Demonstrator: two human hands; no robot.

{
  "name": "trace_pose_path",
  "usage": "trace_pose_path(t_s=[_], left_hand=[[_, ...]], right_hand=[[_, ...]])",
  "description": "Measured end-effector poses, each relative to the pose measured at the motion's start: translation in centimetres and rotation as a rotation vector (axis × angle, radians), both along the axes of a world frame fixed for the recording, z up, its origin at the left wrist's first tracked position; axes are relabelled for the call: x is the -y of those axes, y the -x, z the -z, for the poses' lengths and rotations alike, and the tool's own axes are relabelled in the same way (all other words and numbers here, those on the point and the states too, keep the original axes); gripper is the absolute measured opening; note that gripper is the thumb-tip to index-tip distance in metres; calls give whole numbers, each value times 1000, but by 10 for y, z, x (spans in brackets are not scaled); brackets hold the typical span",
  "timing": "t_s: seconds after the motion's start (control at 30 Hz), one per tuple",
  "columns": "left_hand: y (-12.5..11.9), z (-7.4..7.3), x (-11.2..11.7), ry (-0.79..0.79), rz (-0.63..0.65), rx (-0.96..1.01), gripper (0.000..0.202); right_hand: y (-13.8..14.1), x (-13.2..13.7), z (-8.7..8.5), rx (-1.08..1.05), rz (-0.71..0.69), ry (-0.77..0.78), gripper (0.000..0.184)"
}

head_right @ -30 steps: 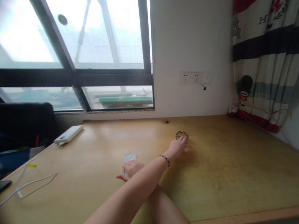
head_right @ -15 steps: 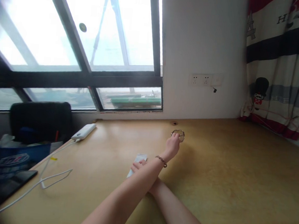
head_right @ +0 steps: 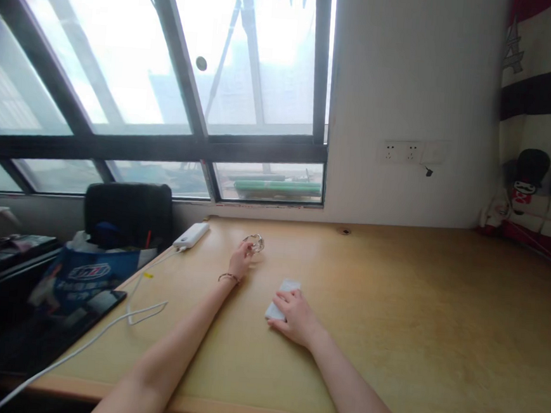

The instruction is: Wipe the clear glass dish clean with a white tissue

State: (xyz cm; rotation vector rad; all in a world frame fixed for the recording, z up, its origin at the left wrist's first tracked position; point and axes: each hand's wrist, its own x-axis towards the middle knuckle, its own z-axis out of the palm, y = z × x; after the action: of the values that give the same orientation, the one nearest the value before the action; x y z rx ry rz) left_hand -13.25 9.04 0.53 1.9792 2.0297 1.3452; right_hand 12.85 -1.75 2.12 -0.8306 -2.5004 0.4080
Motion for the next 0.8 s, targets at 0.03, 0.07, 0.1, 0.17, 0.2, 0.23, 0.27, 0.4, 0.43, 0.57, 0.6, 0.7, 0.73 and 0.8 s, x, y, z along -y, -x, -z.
trace_pose_path(t_s=[0.03,0.07,0.1,0.17,0.2,0.23,0.27,0.4,0.43,0.57,0.6,0.7,0.73,0.8], left_hand=[[12,1,0,0,-8,4,22],[22,2,1,0,-18,9,21],[31,3,0,2,-30,14,20],[44,7,0,7,-60,24,20],[49,9,-1,9,-78,29,20],[52,12,-1,11,-96,32,20],[55,13,-2,12,-113,34,21],[58,18,-4,17,-144,33,21],[59,19,-5,21,-145,31,21],[59,20,-7,39,-148,26,22],[59,20,-7,42,-149,24,22],[59,20,-7,48,-146,11,23],[59,19,-7,50,-142,4,23],[57,18,-6,55,-136,-13,23]], right_hand=[[0,0,0,0,1,2,47],[0,0,0,2,2,5,46],[0,1,0,5,2,10,46],[0,1,-1,9,1,21,47],[0,1,-2,11,-3,28,47],[0,2,-2,12,-7,34,47],[0,2,-2,14,-11,42,46],[0,2,0,29,-13,61,47],[0,2,0,32,-11,62,47],[1,2,-1,41,-7,60,47],[1,2,-2,44,-8,58,47],[2,4,-4,66,2,50,45],[2,4,-4,78,21,43,45],[3,6,-2,110,82,16,48]])
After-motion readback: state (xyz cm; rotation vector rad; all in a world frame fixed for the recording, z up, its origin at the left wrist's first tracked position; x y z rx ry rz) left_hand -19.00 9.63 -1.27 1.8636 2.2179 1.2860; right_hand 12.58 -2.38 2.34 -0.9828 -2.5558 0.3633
